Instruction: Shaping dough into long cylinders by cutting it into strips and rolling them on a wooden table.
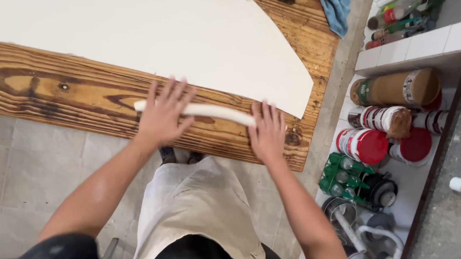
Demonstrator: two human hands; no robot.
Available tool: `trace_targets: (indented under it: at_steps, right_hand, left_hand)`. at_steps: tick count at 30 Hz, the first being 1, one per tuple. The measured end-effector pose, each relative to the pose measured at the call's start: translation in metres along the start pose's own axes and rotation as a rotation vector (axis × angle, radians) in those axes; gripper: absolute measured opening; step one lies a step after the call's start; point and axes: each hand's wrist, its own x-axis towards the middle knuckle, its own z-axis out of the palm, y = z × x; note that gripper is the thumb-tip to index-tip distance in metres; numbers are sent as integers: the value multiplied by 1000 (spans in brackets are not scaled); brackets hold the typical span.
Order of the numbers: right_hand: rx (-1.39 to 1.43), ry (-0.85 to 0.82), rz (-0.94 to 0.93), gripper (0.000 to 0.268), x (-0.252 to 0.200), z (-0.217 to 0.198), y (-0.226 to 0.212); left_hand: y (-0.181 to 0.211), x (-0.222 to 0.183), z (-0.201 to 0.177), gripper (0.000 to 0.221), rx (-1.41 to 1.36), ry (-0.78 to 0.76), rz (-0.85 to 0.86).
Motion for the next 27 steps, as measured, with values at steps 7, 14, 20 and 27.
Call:
trace_targets:
  at_steps: [7,14,20,27]
  right_hand:
    - [-247,119,-97,70,-53,41,-81]
    - [-67,-168,226,61,48,-33,-61]
    - [-23,-149,156,63,-61,9,-47]
    - [-84,-110,317,68,36,-24,-1]
  left_hand:
    - [96,-45,34,87,-12,194,108]
    - [64,55,38,84,-5,262,-54]
    - [58,-50,25,80,129,214,-7]
    - [-12,43,14,74,8,173,-209]
